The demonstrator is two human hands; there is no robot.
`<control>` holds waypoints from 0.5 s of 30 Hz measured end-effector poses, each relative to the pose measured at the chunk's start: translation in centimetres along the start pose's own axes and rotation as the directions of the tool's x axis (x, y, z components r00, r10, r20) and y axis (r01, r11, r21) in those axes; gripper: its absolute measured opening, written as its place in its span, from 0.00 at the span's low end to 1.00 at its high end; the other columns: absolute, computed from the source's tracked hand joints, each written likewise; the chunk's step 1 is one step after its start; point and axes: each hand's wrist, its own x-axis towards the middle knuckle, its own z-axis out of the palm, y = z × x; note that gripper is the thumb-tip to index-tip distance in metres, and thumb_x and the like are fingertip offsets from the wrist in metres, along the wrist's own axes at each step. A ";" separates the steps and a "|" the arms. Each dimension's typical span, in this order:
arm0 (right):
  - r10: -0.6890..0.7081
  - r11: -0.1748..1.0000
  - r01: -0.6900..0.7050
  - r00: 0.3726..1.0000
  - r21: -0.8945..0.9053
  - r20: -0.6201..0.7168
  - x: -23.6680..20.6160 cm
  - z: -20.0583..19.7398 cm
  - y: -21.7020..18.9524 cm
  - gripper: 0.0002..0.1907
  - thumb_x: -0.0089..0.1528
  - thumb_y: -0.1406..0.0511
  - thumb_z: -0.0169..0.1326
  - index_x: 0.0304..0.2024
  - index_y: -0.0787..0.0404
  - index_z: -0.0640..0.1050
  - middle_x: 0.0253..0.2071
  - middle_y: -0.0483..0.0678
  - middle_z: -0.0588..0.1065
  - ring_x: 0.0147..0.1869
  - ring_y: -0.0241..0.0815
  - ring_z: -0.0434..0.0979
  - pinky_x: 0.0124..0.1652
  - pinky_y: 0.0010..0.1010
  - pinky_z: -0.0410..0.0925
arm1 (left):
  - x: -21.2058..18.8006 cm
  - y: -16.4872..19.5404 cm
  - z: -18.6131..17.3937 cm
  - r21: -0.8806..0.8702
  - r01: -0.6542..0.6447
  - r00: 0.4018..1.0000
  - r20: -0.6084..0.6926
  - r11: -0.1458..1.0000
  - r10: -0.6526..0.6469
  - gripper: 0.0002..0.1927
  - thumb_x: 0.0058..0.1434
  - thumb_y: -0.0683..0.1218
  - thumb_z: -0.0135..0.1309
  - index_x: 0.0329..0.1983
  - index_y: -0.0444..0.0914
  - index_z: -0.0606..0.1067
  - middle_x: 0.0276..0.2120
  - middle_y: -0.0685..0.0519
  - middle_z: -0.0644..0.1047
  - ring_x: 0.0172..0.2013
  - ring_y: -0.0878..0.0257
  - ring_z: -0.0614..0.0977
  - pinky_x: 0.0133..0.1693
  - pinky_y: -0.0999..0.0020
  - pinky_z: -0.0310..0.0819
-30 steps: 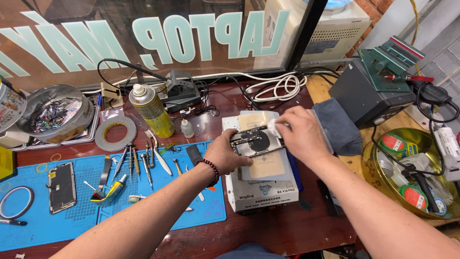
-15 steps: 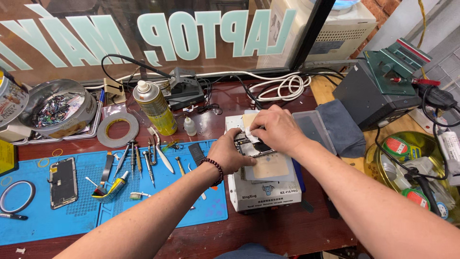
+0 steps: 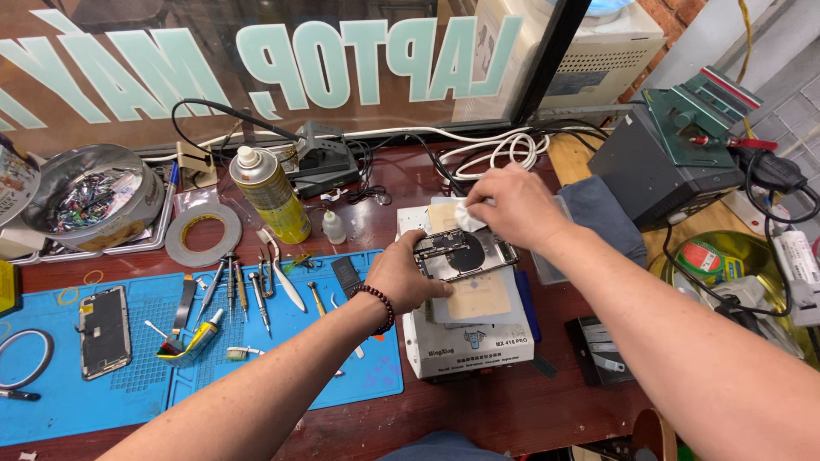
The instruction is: The person disassembles a mobile phone, cleans internal components with a spray and tissue, and reassembles the battery and casing. The person uses a screwdriver, tweezers, and a spray can to remove screws, clean the motherboard, and secure the battery.
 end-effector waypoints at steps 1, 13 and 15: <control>-0.054 0.998 0.054 0.999 0.034 -0.003 0.1 0.6 -0.5 0.04 0.56 0.62 0.63 0.32 0.54 0.85 0.36 0.43 0.80 0.48 0.47 0.76 0.51 0.39 0.69 | 0.0 0.0 0.0 0.003 -0.007 1.000 -0.002 1.000 0.007 0.54 0.38 0.49 0.76 0.69 0.37 0.64 0.50 0.44 0.81 0.50 0.55 0.84 0.53 0.63 0.78; 0.439 0.888 -0.431 0.899 0.157 -0.013 -1.6 0.4 4.4 0.12 0.60 0.68 0.53 0.42 0.55 0.85 0.36 0.52 0.82 0.40 0.47 0.82 0.44 0.38 0.73 | 0.0 0.3 -0.4 -0.200 0.112 0.992 0.076 0.973 -0.098 0.54 0.41 0.44 0.72 0.71 0.39 0.58 0.43 0.46 0.81 0.32 0.58 0.85 0.28 0.62 0.83; 0.543 0.796 -0.553 0.832 0.245 0.114 -2.8 0.6 5.2 0.12 0.61 0.66 0.53 0.40 0.58 0.87 0.34 0.50 0.83 0.37 0.43 0.82 0.41 0.34 0.73 | 0.2 -0.2 -0.2 -0.312 0.165 0.983 0.134 0.936 -0.128 0.55 0.45 0.44 0.70 0.73 0.40 0.52 0.42 0.44 0.82 0.32 0.56 0.85 0.27 0.61 0.82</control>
